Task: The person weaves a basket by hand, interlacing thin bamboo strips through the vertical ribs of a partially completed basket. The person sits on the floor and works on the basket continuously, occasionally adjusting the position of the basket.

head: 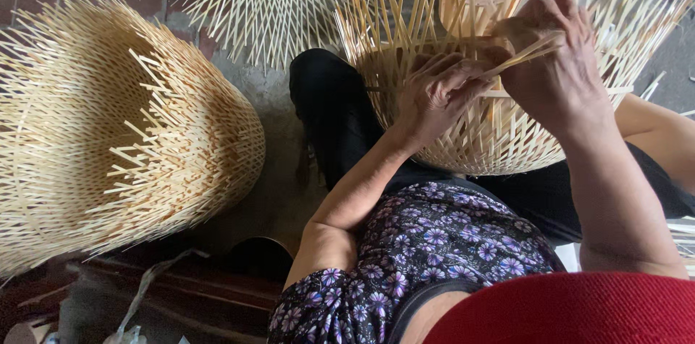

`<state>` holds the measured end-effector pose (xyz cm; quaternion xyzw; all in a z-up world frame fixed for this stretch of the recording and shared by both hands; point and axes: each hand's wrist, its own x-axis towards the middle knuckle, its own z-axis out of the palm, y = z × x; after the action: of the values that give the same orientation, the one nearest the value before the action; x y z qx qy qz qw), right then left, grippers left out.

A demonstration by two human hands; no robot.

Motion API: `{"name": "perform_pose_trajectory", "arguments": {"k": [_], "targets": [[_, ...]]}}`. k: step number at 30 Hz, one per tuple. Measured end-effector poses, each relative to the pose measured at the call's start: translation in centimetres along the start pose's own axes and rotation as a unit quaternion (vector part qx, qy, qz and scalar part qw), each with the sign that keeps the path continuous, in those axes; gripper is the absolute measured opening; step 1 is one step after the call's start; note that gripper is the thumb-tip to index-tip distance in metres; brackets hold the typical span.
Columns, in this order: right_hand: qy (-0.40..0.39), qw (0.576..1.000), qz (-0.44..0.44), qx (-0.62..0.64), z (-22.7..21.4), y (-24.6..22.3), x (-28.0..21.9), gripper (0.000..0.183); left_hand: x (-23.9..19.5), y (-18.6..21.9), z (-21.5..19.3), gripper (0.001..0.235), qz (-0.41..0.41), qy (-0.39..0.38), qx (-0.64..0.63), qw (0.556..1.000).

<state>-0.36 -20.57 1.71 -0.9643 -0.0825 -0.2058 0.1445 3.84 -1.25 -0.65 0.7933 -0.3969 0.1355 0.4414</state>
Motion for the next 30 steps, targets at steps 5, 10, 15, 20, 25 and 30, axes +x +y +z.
{"name": "perform_pose_trajectory", "arguments": {"k": [5,10,15,20,25,30], "targets": [[0.004,0.999,0.016,-0.031,0.4,0.2,0.2,0.025,0.0,-0.4,0.2,0.016,0.013,0.006,0.009,1.0],[0.035,0.999,0.008,-0.023,0.2,-0.2,0.5,0.031,-0.8,-1.0,0.3,0.018,0.018,-0.005,-0.02,1.0],[0.041,0.998,0.013,-0.052,0.1,-0.1,0.1,0.032,-1.0,-2.5,1.9,0.03,0.045,0.013,-0.026,0.999],[0.016,0.999,0.039,-0.03,0.2,0.0,0.7,0.027,-1.0,-2.0,1.4,0.03,0.048,0.021,-0.001,0.999],[-0.012,0.998,0.021,0.051,-0.6,0.0,1.1,0.017,-0.7,-1.6,0.6,0.015,-0.006,-0.026,-0.021,0.999],[-0.017,0.992,0.047,0.116,0.3,1.2,1.5,0.031,-0.7,-1.5,0.5,0.02,0.01,-0.016,-0.013,1.0]]}}
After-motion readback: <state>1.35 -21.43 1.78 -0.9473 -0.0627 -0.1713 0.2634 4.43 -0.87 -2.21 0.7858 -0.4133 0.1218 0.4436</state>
